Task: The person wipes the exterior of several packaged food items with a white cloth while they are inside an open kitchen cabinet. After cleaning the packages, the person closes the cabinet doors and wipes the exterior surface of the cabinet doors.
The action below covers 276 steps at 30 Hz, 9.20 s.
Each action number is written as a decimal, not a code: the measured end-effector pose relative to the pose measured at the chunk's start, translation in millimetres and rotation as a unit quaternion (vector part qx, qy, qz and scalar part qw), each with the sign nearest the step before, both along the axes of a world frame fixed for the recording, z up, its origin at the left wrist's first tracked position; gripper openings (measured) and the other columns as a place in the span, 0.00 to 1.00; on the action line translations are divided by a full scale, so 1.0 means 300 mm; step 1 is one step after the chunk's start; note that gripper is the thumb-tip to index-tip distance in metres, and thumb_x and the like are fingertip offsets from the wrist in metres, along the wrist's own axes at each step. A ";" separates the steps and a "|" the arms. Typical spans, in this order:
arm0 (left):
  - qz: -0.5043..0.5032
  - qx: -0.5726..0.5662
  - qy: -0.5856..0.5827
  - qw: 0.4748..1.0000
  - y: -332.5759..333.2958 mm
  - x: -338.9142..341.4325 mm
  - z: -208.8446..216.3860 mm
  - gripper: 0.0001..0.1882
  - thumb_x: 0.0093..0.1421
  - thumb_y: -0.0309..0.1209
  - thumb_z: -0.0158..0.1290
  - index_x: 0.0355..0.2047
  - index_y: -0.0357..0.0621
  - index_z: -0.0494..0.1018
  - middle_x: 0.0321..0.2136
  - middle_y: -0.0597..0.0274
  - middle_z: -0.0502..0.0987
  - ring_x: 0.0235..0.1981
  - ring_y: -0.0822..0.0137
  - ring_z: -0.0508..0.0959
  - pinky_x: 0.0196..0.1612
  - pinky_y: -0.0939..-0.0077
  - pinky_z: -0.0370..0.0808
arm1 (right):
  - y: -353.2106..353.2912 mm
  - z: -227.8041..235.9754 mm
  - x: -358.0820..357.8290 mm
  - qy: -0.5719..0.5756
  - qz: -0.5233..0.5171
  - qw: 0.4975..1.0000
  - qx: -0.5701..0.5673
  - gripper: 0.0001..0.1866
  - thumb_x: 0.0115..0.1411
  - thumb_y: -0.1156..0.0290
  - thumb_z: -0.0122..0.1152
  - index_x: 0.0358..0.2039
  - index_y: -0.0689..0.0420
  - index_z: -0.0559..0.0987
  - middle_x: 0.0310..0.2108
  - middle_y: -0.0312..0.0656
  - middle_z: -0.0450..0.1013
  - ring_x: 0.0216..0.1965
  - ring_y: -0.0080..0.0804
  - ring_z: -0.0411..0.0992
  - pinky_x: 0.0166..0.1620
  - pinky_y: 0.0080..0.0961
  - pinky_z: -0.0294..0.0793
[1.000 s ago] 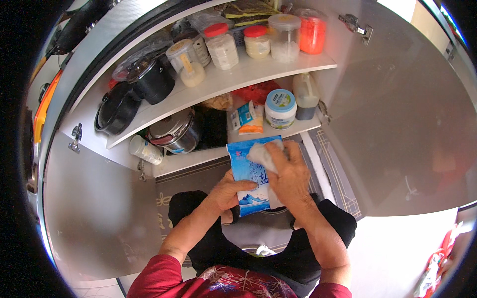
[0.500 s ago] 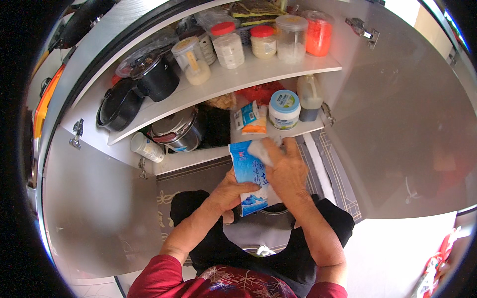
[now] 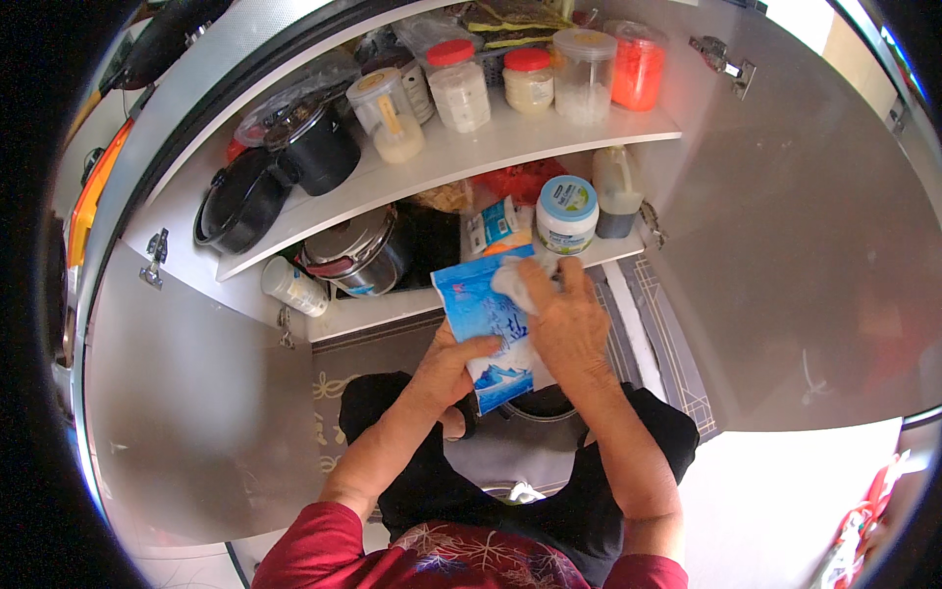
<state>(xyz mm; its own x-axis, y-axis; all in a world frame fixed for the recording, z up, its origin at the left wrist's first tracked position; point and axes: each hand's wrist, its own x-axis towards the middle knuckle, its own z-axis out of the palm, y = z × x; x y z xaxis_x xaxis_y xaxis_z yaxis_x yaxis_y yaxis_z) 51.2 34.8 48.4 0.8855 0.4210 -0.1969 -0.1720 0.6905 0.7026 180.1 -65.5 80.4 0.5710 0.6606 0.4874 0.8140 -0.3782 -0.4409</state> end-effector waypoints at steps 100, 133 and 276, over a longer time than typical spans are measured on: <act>-0.027 -0.104 -0.086 0.990 0.049 -0.002 -0.034 0.28 0.61 0.38 0.50 0.59 0.39 0.59 0.54 0.48 0.68 0.54 0.50 0.70 0.58 0.52 0.65 | -0.207 0.133 0.074 0.401 0.348 0.833 0.158 0.25 0.49 0.82 0.60 0.50 0.55 0.74 0.47 0.43 0.68 0.50 0.37 0.67 0.54 0.29 0.65; 0.102 -0.198 -0.115 0.968 0.008 0.124 -0.046 0.30 0.65 0.52 0.39 0.58 0.43 0.62 0.56 0.54 0.67 0.57 0.52 0.66 0.62 0.55 0.58 | -0.117 -0.046 -0.100 -0.002 0.076 0.996 0.034 0.28 0.47 0.79 0.57 0.52 0.52 0.70 0.49 0.58 0.60 0.43 0.58 0.66 0.42 0.41 0.73; 0.053 0.714 0.463 0.523 0.656 0.647 -0.946 0.43 0.55 0.55 0.54 0.60 0.37 0.53 0.59 0.38 0.54 0.57 0.38 0.61 0.50 0.52 0.72 | -0.213 0.021 0.107 0.213 0.218 0.938 -0.165 0.35 0.38 0.77 0.71 0.51 0.48 0.73 0.46 0.52 0.63 0.44 0.48 0.73 0.38 0.33 0.80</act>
<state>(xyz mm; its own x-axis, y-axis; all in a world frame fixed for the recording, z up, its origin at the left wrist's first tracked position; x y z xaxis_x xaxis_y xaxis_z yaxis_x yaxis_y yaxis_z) 245.3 231.5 -235.5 0.6460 0.7608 0.0617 0.7135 -0.6306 0.3054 212.2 -129.3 86.9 0.3089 0.9511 0.0052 0.6996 -0.2235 -0.6787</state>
